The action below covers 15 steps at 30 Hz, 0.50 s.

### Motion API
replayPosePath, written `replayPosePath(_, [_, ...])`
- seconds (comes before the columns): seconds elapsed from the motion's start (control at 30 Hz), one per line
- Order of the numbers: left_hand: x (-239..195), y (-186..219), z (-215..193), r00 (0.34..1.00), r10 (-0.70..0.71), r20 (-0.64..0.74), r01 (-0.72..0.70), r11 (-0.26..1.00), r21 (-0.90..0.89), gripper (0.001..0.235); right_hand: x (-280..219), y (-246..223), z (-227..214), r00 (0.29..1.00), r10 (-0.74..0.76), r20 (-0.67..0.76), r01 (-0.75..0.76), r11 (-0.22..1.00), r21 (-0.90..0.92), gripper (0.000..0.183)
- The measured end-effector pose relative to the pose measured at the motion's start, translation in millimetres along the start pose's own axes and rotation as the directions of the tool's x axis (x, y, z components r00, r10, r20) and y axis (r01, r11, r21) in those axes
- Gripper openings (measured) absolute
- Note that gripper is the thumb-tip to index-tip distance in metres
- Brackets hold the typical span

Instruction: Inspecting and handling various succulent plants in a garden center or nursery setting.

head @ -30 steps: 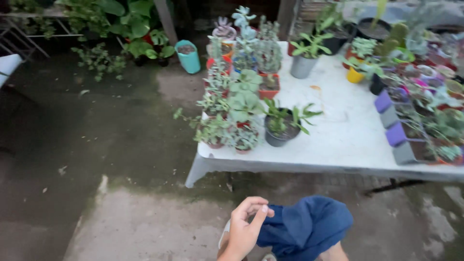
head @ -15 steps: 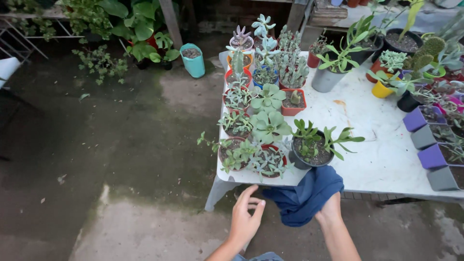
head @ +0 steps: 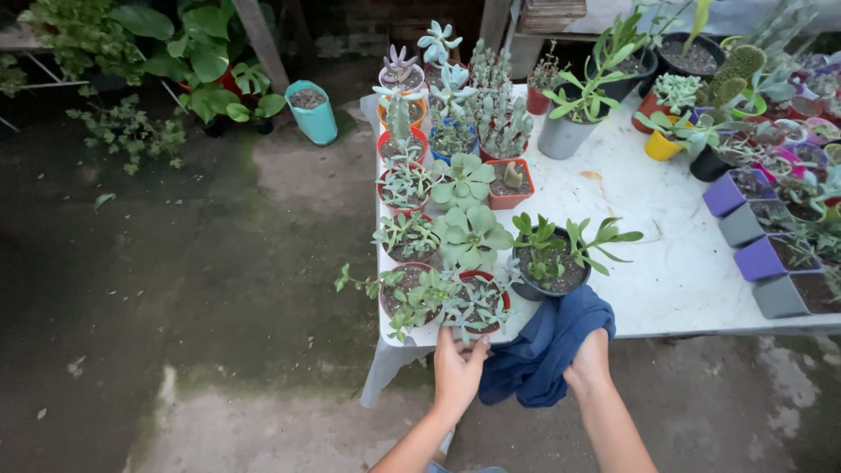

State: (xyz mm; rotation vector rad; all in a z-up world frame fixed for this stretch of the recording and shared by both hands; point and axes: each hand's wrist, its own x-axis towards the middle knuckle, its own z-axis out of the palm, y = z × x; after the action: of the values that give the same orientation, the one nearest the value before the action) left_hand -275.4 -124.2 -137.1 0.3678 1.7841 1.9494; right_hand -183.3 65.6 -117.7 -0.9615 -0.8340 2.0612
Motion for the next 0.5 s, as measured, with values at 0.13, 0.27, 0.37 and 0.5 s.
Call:
replayPosePath(0.13, [9,-28,5,0.999,-0.052,-0.007,0.051,0.984,-0.169,0.05,-10,4,-27,0.998,-0.056,0.039,0.056,0.998,-0.011,0.027])
replayPosePath(0.27, [12,-43,7,0.999,-0.048,-0.024,0.043,0.984,-0.171,0.045,-46,-8,-21,0.999,-0.04,-0.016,0.039,0.998,-0.058,0.038])
replayPosePath(0.37, [12,-11,9,0.995,-0.059,-0.075,0.045,0.983,-0.176,0.084,-64,-8,-31,1.0,-0.019,0.017,0.02,0.999,-0.033,0.041])
replayPosePath(0.5, [6,-20,8,0.995,-0.046,-0.085,0.037,0.993,-0.113,0.089,-97,2,-81,0.998,0.036,-0.047,-0.042,0.992,-0.12,0.037])
